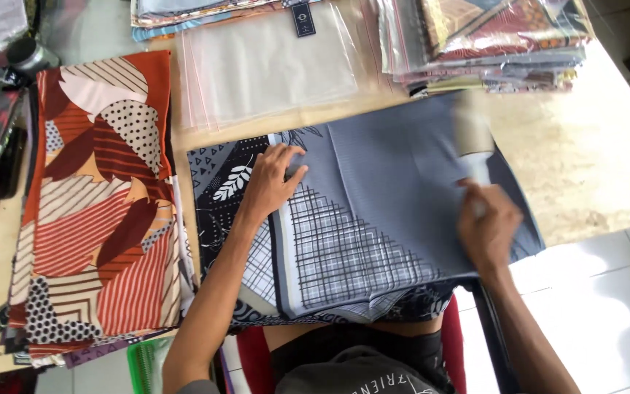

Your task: Using a lint roller to clean a piece of patterned fabric on a table.

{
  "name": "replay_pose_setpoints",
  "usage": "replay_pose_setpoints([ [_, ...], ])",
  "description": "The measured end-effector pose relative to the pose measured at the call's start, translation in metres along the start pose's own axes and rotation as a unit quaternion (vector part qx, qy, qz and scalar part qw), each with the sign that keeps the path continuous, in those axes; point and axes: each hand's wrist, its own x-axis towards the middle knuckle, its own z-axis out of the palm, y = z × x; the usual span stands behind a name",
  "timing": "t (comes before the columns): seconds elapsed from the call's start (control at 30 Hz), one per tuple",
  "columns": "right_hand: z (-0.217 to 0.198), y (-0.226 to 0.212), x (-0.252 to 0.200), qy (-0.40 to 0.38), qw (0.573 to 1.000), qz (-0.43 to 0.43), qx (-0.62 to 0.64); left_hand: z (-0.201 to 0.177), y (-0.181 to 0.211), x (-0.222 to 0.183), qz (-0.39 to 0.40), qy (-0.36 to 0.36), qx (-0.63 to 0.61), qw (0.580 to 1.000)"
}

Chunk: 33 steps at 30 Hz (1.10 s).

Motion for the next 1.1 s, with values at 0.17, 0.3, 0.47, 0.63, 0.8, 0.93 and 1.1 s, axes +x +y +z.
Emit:
replay_pose_setpoints([
  [0.17,0.018,-0.048,-0.052,-0.090,0.995,-0.045,0.014,-0.004,0.002,0.000,0.007,-0.001,0.000,1.000],
  [0.3,0.014,-0.021,-0.046,-0.074,0.995,-0.048,-0.034,-0.001,-0.004,0.000,-0.004,-0.008,-0.020,1.000],
  [0.47,-0.008,0.015,-0.038,-0.110,0.989,0.090,-0.036,-0.007,0.002,-0.008,-0.052,-0.075,-0.004,0.996],
  [0.63,-0.025,-0.012,-0.037,-0.118,0.974,0.150,0.119,-0.070,0.093,-0.038,-0.067,-0.174,-0.035,0.982],
  [0.8,-0.026,-0.063,-0.051,-0.232,0.935,0.114,0.242,-0.142,0.264,-0.077,-0.186,-0.622,0.023,0.760],
  [0.93,-0.040,-0.092,-0.045,-0.263,0.913,0.124,0.286,-0.082,0.263,-0.153,-0.403,-0.565,0.118,0.710],
  [1.1,-0.050,-0.090,-0.071,-0.281,0.885,0.176,0.328,-0.057,0.233,-0.191,-0.422,-0.320,0.008,0.849],
])
